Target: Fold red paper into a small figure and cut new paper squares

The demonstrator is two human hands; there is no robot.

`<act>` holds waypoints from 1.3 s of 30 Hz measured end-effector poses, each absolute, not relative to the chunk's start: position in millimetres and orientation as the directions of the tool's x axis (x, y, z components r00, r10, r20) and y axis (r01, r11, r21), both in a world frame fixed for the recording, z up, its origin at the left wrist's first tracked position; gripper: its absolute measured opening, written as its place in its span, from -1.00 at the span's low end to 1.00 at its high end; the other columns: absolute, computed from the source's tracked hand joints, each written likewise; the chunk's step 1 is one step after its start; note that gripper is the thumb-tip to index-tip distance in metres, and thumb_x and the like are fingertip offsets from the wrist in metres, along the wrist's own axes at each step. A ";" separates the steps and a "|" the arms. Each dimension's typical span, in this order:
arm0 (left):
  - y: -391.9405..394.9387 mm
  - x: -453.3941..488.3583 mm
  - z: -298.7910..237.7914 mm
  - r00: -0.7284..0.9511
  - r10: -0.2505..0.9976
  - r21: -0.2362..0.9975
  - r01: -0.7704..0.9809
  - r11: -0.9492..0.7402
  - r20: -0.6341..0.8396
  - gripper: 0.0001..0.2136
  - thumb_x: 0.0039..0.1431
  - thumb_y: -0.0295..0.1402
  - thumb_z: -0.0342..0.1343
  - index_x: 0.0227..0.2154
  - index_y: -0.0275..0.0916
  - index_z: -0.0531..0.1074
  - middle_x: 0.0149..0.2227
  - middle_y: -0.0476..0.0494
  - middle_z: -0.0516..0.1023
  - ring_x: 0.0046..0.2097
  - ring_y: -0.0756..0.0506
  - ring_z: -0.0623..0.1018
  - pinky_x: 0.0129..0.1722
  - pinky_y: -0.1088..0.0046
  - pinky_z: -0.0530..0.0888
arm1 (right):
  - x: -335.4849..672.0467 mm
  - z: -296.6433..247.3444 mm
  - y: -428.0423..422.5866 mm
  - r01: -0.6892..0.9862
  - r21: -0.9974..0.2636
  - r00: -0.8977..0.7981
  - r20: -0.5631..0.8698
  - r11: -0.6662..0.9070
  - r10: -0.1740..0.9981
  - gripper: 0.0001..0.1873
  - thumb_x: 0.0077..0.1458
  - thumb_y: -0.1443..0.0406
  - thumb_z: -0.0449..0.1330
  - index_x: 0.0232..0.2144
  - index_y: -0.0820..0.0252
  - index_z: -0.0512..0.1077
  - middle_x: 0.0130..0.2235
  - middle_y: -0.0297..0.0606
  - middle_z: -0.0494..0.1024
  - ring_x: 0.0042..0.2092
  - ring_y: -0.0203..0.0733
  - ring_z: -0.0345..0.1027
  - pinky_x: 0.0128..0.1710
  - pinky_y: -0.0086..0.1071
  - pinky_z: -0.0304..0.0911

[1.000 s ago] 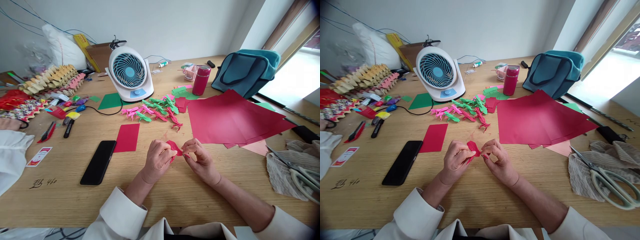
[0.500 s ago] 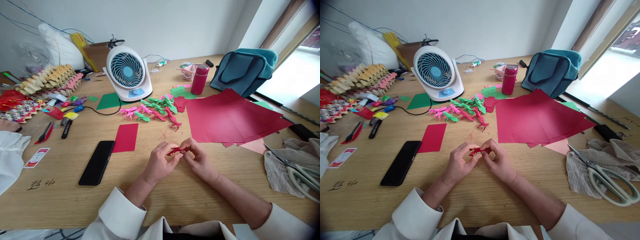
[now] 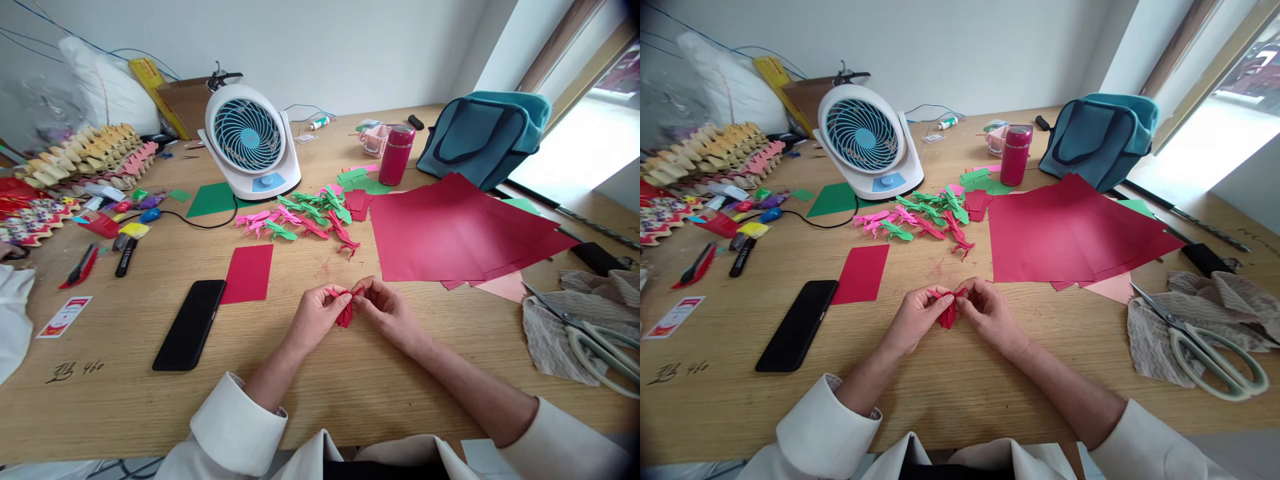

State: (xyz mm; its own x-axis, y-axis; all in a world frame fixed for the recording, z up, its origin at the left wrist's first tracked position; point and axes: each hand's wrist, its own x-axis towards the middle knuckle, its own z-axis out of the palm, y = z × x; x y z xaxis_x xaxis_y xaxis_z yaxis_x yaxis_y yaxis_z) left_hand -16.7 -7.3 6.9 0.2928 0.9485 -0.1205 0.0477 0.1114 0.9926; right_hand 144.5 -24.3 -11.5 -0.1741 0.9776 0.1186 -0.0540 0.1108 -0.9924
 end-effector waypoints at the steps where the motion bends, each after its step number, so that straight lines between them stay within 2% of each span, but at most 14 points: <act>1: -7.3 -16.6 7.3 0.304 0.940 0.987 -0.002 0.163 -0.154 -0.76 0.10 -0.21 0.21 -0.42 -0.34 0.50 -0.56 -0.03 0.49 -0.53 0.05 0.41 -0.50 0.56 0.36 | 144.0 -10.7 -24.0 -0.079 -0.993 -0.185 0.105 0.092 0.977 -0.86 0.19 0.21 0.19 -0.31 0.17 0.36 -0.41 -0.33 0.43 -0.37 -0.27 0.30 -0.34 -0.36 0.25; 5: -8.0 -15.5 9.9 0.334 0.908 0.947 -0.110 0.302 -0.251 -0.66 0.00 -0.11 0.29 -0.43 -0.36 0.50 -0.55 -0.06 0.51 -0.54 0.04 0.43 -0.54 0.54 0.37 | 142.7 -7.9 -23.2 -0.134 -0.990 -0.202 0.078 0.051 0.976 -0.79 0.18 0.15 0.20 -0.35 0.17 0.36 -0.47 -0.36 0.43 -0.41 -0.27 0.32 -0.36 -0.35 0.26; 17: -6.9 -16.4 9.3 0.348 0.902 0.938 -0.135 0.318 -0.256 -0.64 -0.11 -0.13 0.37 -0.40 -0.37 0.53 -0.52 -0.08 0.54 -0.51 0.03 0.44 -0.51 0.53 0.37 | 143.9 -9.5 -23.3 -0.154 -0.987 -0.172 0.070 0.044 0.983 -0.80 0.18 0.16 0.21 -0.34 0.16 0.35 -0.46 -0.38 0.41 -0.41 -0.29 0.30 -0.38 -0.38 0.26; 25: -6.1 -18.6 4.5 0.372 0.914 0.986 0.013 0.167 -0.160 -0.74 0.06 -0.19 0.25 -0.39 -0.35 0.53 -0.57 -0.03 0.48 -0.53 0.05 0.41 -0.47 0.54 0.36 | 143.5 -7.4 -23.2 -0.167 -0.985 -0.168 0.070 0.042 0.983 -0.78 0.16 0.13 0.22 -0.33 0.15 0.34 -0.45 -0.38 0.39 -0.42 -0.28 0.31 -0.38 -0.37 0.29; 32: -9.0 -16.2 9.9 0.341 0.928 0.988 0.074 0.134 -0.152 -0.76 0.02 -0.21 0.27 -0.41 -0.34 0.52 -0.60 0.02 0.43 -0.53 0.06 0.37 -0.50 0.56 0.31 | 145.3 -8.5 -22.1 -0.100 -0.994 -0.156 0.061 0.046 0.986 -0.81 0.14 0.17 0.21 -0.35 0.14 0.33 -0.45 -0.39 0.38 -0.41 -0.28 0.27 -0.39 -0.39 0.22; 39: -8.2 -16.3 6.7 0.329 0.933 0.989 0.084 0.124 -0.145 -0.80 0.02 -0.29 0.26 -0.37 -0.34 0.53 -0.52 0.00 0.47 -0.48 0.06 0.37 -0.46 0.57 0.30 | 147.1 -8.3 -21.1 -0.086 -0.996 -0.161 0.051 0.038 0.986 -0.85 0.13 0.21 0.20 -0.35 0.14 0.31 -0.44 -0.39 0.37 -0.40 -0.29 0.25 -0.38 -0.40 0.18</act>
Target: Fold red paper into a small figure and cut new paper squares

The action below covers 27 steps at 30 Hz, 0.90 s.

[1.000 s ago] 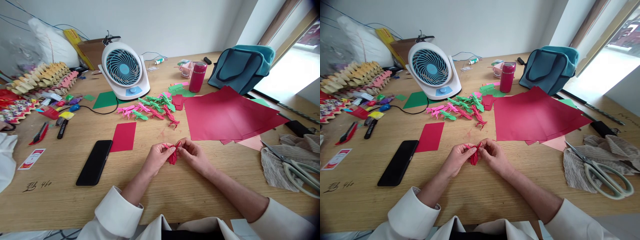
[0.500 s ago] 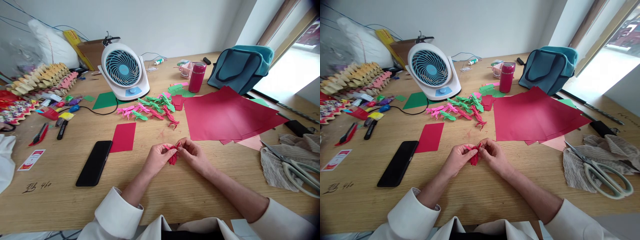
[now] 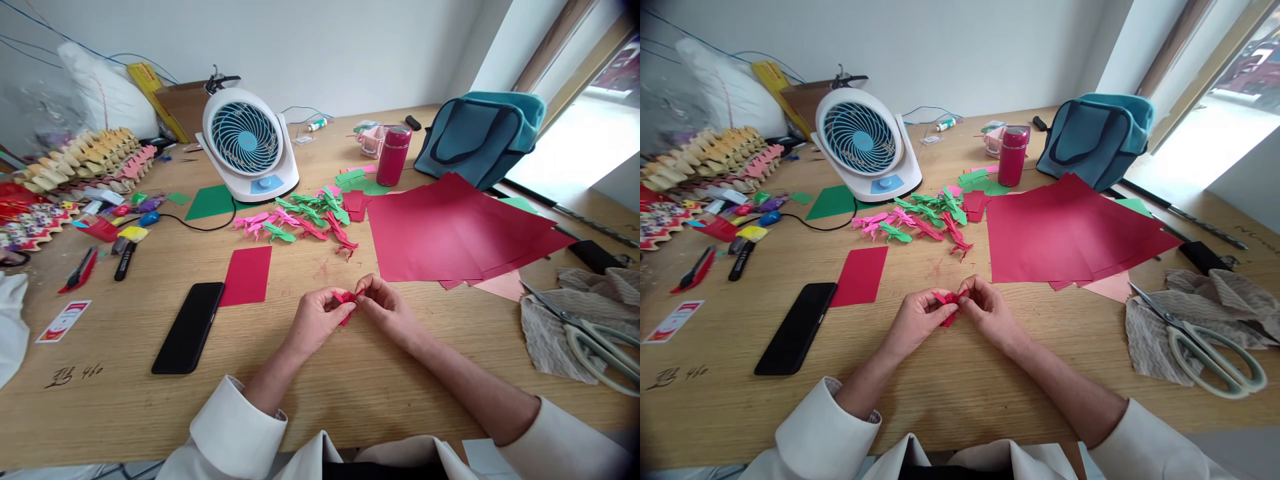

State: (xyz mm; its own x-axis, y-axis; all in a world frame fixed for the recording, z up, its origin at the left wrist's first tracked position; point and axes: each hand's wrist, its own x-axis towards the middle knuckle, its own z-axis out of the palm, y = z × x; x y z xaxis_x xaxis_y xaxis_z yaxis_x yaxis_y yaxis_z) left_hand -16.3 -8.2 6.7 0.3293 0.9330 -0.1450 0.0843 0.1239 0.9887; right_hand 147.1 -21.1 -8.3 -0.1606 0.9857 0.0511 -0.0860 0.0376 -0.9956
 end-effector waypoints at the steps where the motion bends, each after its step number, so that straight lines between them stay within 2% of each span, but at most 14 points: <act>1: -8.0 -16.4 6.2 0.326 0.935 0.989 0.093 0.118 -0.142 -0.81 0.02 -0.29 0.26 -0.38 -0.34 0.53 -0.52 0.00 0.47 -0.48 0.06 0.37 -0.46 0.57 0.30 | 146.7 -8.4 -21.1 -0.078 -0.996 -0.156 0.059 0.047 0.986 -0.85 0.13 0.22 0.20 -0.36 0.14 0.31 -0.45 -0.40 0.36 -0.40 -0.29 0.24 -0.39 -0.41 0.17; 5: -7.4 -17.3 5.4 0.319 0.940 0.988 0.134 0.076 -0.116 -0.81 0.02 -0.27 0.26 -0.39 -0.33 0.53 -0.54 0.01 0.45 -0.49 0.05 0.36 -0.47 0.56 0.28 | 145.3 -9.7 -21.1 -0.076 -0.994 -0.152 0.095 0.084 0.984 -0.83 0.11 0.22 0.23 -0.37 0.14 0.30 -0.45 -0.41 0.33 -0.43 -0.31 0.21 -0.43 -0.43 0.16; 12: -7.5 -19.0 4.4 0.335 0.942 0.982 0.184 -0.044 -0.020 -0.80 0.15 -0.25 0.16 -0.36 -0.29 0.55 -0.42 -0.06 0.53 -0.37 -0.01 0.45 -0.35 0.54 0.37 | 145.8 -11.4 -22.0 -0.028 -0.992 -0.143 0.122 0.119 0.982 -0.82 0.13 0.20 0.22 -0.39 0.13 0.31 -0.44 -0.38 0.34 -0.41 -0.30 0.23 -0.41 -0.42 0.18; 19: -7.1 -18.0 8.3 0.350 0.935 0.988 0.157 -0.002 -0.054 -0.83 0.13 -0.28 0.18 -0.41 -0.30 0.49 -0.54 0.02 0.40 -0.46 0.03 0.36 -0.44 0.56 0.30 | 146.1 -11.8 -23.4 -0.073 -0.989 -0.147 0.140 0.130 0.979 -0.86 0.17 0.21 0.19 -0.36 0.14 0.36 -0.44 -0.37 0.40 -0.40 -0.29 0.27 -0.39 -0.41 0.19; 27: -7.3 -19.7 5.9 0.308 0.951 0.976 0.215 -0.036 -0.033 -0.85 0.11 -0.29 0.19 -0.42 -0.29 0.49 -0.51 0.02 0.43 -0.45 0.04 0.38 -0.42 0.57 0.32 | 147.5 -7.1 -23.8 -0.057 -0.988 -0.161 0.149 0.142 0.976 -0.86 0.21 0.21 0.16 -0.35 0.15 0.41 -0.40 -0.33 0.45 -0.34 -0.25 0.32 -0.31 -0.37 0.22</act>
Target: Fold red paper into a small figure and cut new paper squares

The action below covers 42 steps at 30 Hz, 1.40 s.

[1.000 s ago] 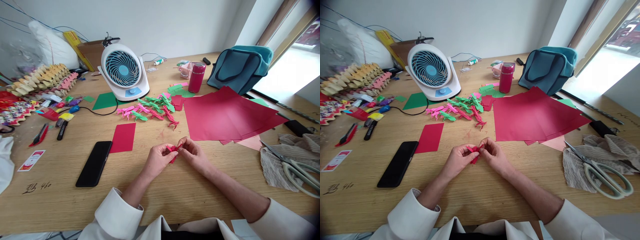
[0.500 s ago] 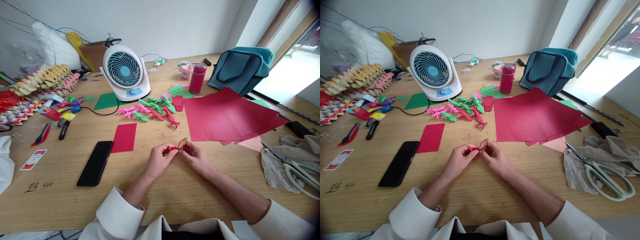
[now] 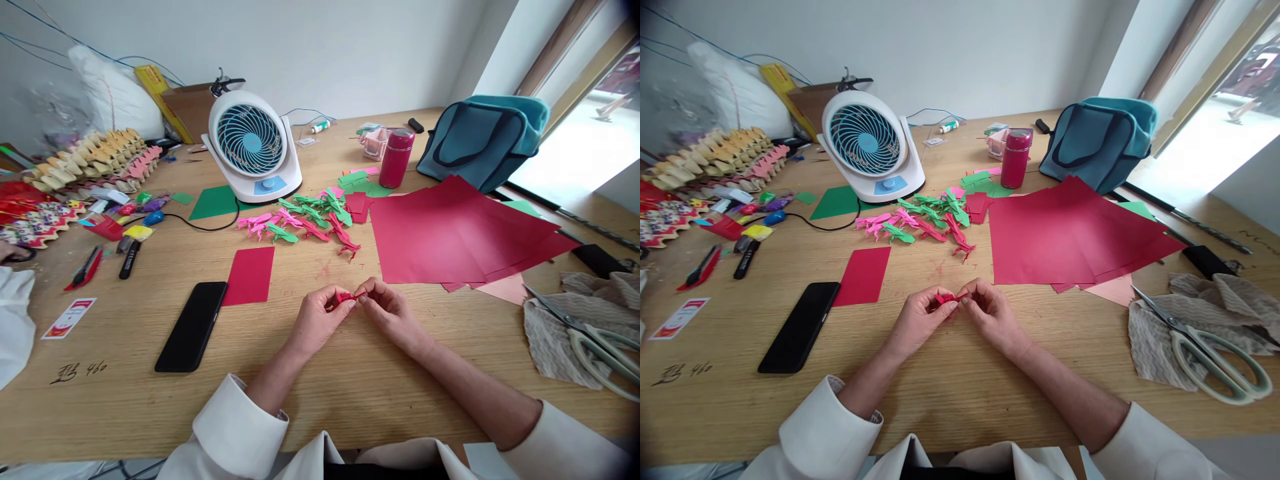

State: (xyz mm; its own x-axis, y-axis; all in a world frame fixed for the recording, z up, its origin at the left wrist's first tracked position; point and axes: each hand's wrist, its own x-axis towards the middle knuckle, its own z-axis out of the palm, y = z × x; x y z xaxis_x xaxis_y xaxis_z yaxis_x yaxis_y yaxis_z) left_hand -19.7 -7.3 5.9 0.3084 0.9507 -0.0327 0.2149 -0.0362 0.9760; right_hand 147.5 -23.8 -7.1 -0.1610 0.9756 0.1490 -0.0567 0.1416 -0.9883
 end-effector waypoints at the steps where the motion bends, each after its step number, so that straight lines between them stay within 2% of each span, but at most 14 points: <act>1: -7.5 -19.8 4.8 0.297 0.954 0.974 0.223 -0.042 -0.027 -0.86 0.11 -0.30 0.19 -0.41 -0.29 0.50 -0.50 0.01 0.45 -0.44 0.04 0.39 -0.42 0.57 0.32 | 147.8 -7.6 -23.5 -0.045 -0.989 -0.157 0.149 0.144 0.976 -0.85 0.21 0.21 0.16 -0.35 0.16 0.42 -0.39 -0.32 0.46 -0.32 -0.25 0.32 -0.30 -0.36 0.22; 6: -8.3 -19.6 -1.6 0.262 0.964 0.983 0.185 -0.006 -0.044 -0.81 0.11 -0.26 0.20 -0.34 -0.30 0.56 -0.44 -0.05 0.55 -0.39 0.00 0.47 -0.37 0.55 0.39 | 148.5 -13.0 -21.9 -0.075 -0.987 -0.157 0.150 0.140 0.976 -0.87 0.22 0.20 0.18 -0.30 0.15 0.41 -0.37 -0.33 0.44 -0.33 -0.26 0.31 -0.30 -0.38 0.23; 11: -8.0 -19.7 -2.7 0.303 0.951 0.991 0.129 0.032 -0.070 -0.75 0.12 -0.21 0.21 -0.32 -0.32 0.57 -0.37 -0.11 0.61 -0.33 -0.05 0.53 -0.31 0.51 0.44 | 146.7 -16.0 -21.5 -0.128 -0.984 -0.177 0.148 0.127 0.973 -0.89 0.20 0.22 0.19 -0.30 0.13 0.37 -0.38 -0.35 0.42 -0.36 -0.28 0.31 -0.33 -0.40 0.24; 15: -8.9 -19.5 -0.8 0.326 0.945 0.975 0.215 -0.060 -0.014 -0.78 0.15 -0.24 0.19 -0.30 -0.31 0.57 -0.37 -0.09 0.59 -0.32 -0.04 0.52 -0.29 0.51 0.43 | 146.9 -15.6 -21.8 -0.071 -0.987 -0.147 0.156 0.147 0.977 -0.88 0.18 0.23 0.20 -0.34 0.13 0.35 -0.40 -0.35 0.37 -0.37 -0.28 0.24 -0.36 -0.40 0.18; 21: -9.4 -17.7 4.9 0.291 0.941 0.929 0.269 -0.255 0.174 -0.84 0.17 -0.38 0.12 -0.27 -0.32 0.57 -0.28 -0.16 0.52 -0.23 -0.06 0.52 -0.23 0.50 0.45 | 149.3 -13.8 -20.8 -0.046 -0.986 -0.094 0.164 0.160 0.982 -0.88 0.20 0.21 0.16 -0.31 0.12 0.34 -0.38 -0.35 0.35 -0.36 -0.26 0.21 -0.35 -0.38 0.16; 23: -9.1 -17.1 6.2 0.294 0.944 0.940 0.255 -0.226 0.147 -0.82 0.18 -0.39 0.09 -0.27 -0.33 0.57 -0.30 -0.16 0.51 -0.26 -0.05 0.52 -0.28 0.51 0.46 | 148.5 -14.6 -20.8 -0.061 -0.986 -0.102 0.162 0.156 0.981 -0.87 0.19 0.20 0.17 -0.30 0.12 0.33 -0.36 -0.33 0.38 -0.34 -0.25 0.25 -0.33 -0.36 0.18; 26: -8.8 -15.5 7.1 0.307 0.951 0.979 0.179 -0.098 0.040 -0.84 0.17 -0.38 0.08 -0.32 -0.33 0.54 -0.37 -0.11 0.53 -0.34 -0.02 0.51 -0.34 0.54 0.44 | 146.5 -17.7 -21.4 -0.087 -0.989 -0.143 0.133 0.121 0.981 -0.86 0.19 0.21 0.19 -0.26 0.11 0.33 -0.37 -0.33 0.41 -0.35 -0.24 0.30 -0.34 -0.35 0.22; 32: -9.5 -12.9 9.7 0.315 0.945 0.996 0.033 0.085 -0.091 -0.86 0.11 -0.36 0.12 -0.40 -0.34 0.49 -0.45 -0.05 0.52 -0.41 0.01 0.47 -0.38 0.55 0.42 | 146.0 -17.7 -21.2 -0.093 -0.993 -0.150 0.086 0.073 0.985 -0.86 0.16 0.21 0.22 -0.29 0.14 0.37 -0.40 -0.35 0.40 -0.38 -0.28 0.26 -0.37 -0.40 0.21; 38: -9.7 -12.0 6.4 0.307 0.949 0.997 0.019 0.072 -0.074 -0.89 0.11 -0.37 0.12 -0.40 -0.32 0.47 -0.41 -0.05 0.53 -0.36 0.01 0.50 -0.33 0.56 0.44 | 147.6 -12.3 -20.8 -0.107 -0.993 -0.185 0.072 0.053 0.980 -0.91 0.20 0.26 0.15 -0.31 0.16 0.39 -0.37 -0.33 0.43 -0.35 -0.28 0.29 -0.32 -0.38 0.23; 42: -12.8 -12.7 3.5 0.307 0.951 0.995 0.096 0.012 -0.041 -0.85 0.14 -0.34 0.12 -0.29 -0.31 0.48 -0.35 -0.11 0.58 -0.31 -0.04 0.55 -0.30 0.53 0.47 | 147.2 -12.4 -22.1 -0.031 -0.994 -0.162 0.109 0.105 0.981 -0.93 0.19 0.34 0.10 -0.31 0.15 0.38 -0.39 -0.34 0.43 -0.37 -0.27 0.31 -0.33 -0.37 0.26</act>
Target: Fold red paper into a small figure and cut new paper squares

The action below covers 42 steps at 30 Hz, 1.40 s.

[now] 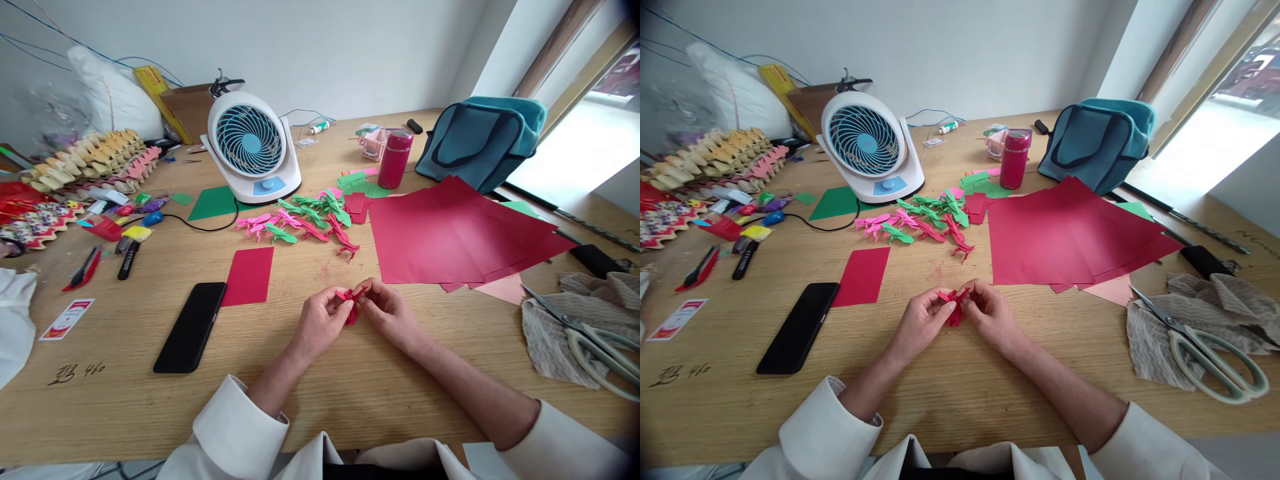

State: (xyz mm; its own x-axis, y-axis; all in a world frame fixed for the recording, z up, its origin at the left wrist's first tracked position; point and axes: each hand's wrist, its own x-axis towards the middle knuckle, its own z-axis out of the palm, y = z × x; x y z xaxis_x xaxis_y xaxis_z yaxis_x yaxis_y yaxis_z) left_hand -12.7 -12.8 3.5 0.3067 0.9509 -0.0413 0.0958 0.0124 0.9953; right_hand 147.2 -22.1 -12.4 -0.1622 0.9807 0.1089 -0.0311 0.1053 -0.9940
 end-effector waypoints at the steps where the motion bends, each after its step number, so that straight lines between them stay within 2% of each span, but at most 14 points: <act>1: -13.7 -13.1 3.1 0.305 0.952 0.992 0.127 -0.004 -0.035 -0.83 0.16 -0.32 0.13 -0.27 -0.30 0.48 -0.35 -0.12 0.59 -0.32 -0.04 0.56 -0.32 0.53 0.47 | 147.1 -12.5 -23.0 0.016 -0.992 -0.157 0.121 0.125 0.980 -0.92 0.18 0.36 0.09 -0.32 0.15 0.38 -0.40 -0.34 0.44 -0.37 -0.27 0.31 -0.33 -0.37 0.26; 4: -14.8 -14.5 1.8 0.285 0.958 0.972 0.229 -0.045 -0.023 -0.83 0.18 -0.27 0.14 -0.30 -0.29 0.50 -0.41 -0.09 0.59 -0.39 -0.03 0.55 -0.38 0.56 0.45 | 146.9 -13.1 -26.1 0.153 -0.971 -0.156 0.158 0.182 0.975 -0.86 0.14 0.43 0.06 -0.32 0.15 0.39 -0.38 -0.33 0.44 -0.36 -0.26 0.32 -0.33 -0.37 0.25; 6: -14.3 -15.1 0.9 0.281 0.960 0.963 0.262 -0.062 -0.015 -0.85 0.18 -0.30 0.13 -0.35 -0.27 0.51 -0.42 -0.07 0.59 -0.40 -0.01 0.56 -0.37 0.57 0.45 | 146.8 -13.5 -27.3 0.179 -0.964 -0.160 0.167 0.195 0.973 -0.83 0.12 0.46 0.05 -0.31 0.14 0.39 -0.38 -0.33 0.44 -0.36 -0.27 0.33 -0.34 -0.38 0.25; 12: -12.4 -15.4 -0.4 0.291 0.956 0.975 0.217 -0.050 -0.016 -0.88 0.14 -0.35 0.18 -0.42 -0.28 0.54 -0.41 -0.07 0.61 -0.33 -0.03 0.57 -0.28 0.56 0.46 | 145.9 -9.4 -25.8 0.077 -0.989 -0.165 0.116 0.130 0.979 -0.90 0.12 0.40 0.09 -0.33 0.14 0.38 -0.37 -0.31 0.46 -0.30 -0.23 0.39 -0.27 -0.34 0.32; 16: -11.4 -15.4 0.0 0.293 0.955 0.988 0.156 -0.004 -0.042 -0.86 0.12 -0.32 0.21 -0.43 -0.30 0.54 -0.43 -0.07 0.61 -0.37 -0.03 0.57 -0.31 0.54 0.46 | 146.0 -8.3 -25.7 0.034 -0.995 -0.168 0.090 0.097 0.982 -0.97 0.15 0.32 0.13 -0.33 0.12 0.37 -0.40 -0.31 0.46 -0.35 -0.22 0.39 -0.30 -0.31 0.36; 21: -8.8 -16.2 0.5 0.307 0.949 0.994 0.102 0.045 -0.074 -0.83 0.09 -0.28 0.25 -0.43 -0.31 0.54 -0.46 -0.06 0.60 -0.41 -0.01 0.55 -0.35 0.55 0.45 | 146.9 -13.6 -26.1 0.088 -0.983 -0.122 0.151 0.162 0.981 -0.96 0.12 0.28 0.18 -0.34 0.11 0.38 -0.40 -0.30 0.45 -0.37 -0.22 0.36 -0.36 -0.34 0.36; 27: -8.4 -16.5 0.9 0.346 0.929 0.991 0.006 0.136 -0.130 -0.76 0.04 -0.21 0.29 -0.42 -0.32 0.52 -0.51 -0.05 0.56 -0.45 0.01 0.50 -0.39 0.54 0.40 | 148.4 -4.6 -26.9 0.223 -0.944 -0.123 0.221 0.244 0.967 -0.97 0.12 0.36 0.16 -0.37 0.13 0.36 -0.36 -0.30 0.42 -0.39 -0.27 0.33 -0.41 -0.38 0.29; 34: -7.7 -18.3 4.7 0.397 0.913 0.994 -0.017 0.110 -0.094 -0.75 0.08 -0.20 0.27 -0.41 -0.34 0.52 -0.52 -0.05 0.52 -0.46 0.02 0.46 -0.39 0.53 0.38 | 154.9 7.7 -26.8 0.335 -0.832 -0.200 0.396 0.443 0.896 -0.88 0.12 0.43 0.12 -0.38 0.12 0.40 -0.36 -0.28 0.40 -0.36 -0.25 0.31 -0.37 -0.35 0.27; 42: -7.6 -18.7 6.6 0.407 0.910 0.997 0.016 0.078 -0.078 -0.73 0.07 -0.17 0.27 -0.40 -0.32 0.53 -0.52 -0.04 0.49 -0.46 0.03 0.43 -0.40 0.54 0.37 | 156.1 10.0 -26.7 0.343 -0.796 -0.221 0.448 0.499 0.866 -0.86 0.13 0.45 0.11 -0.34 0.09 0.36 -0.34 -0.27 0.39 -0.36 -0.23 0.30 -0.38 -0.32 0.28</act>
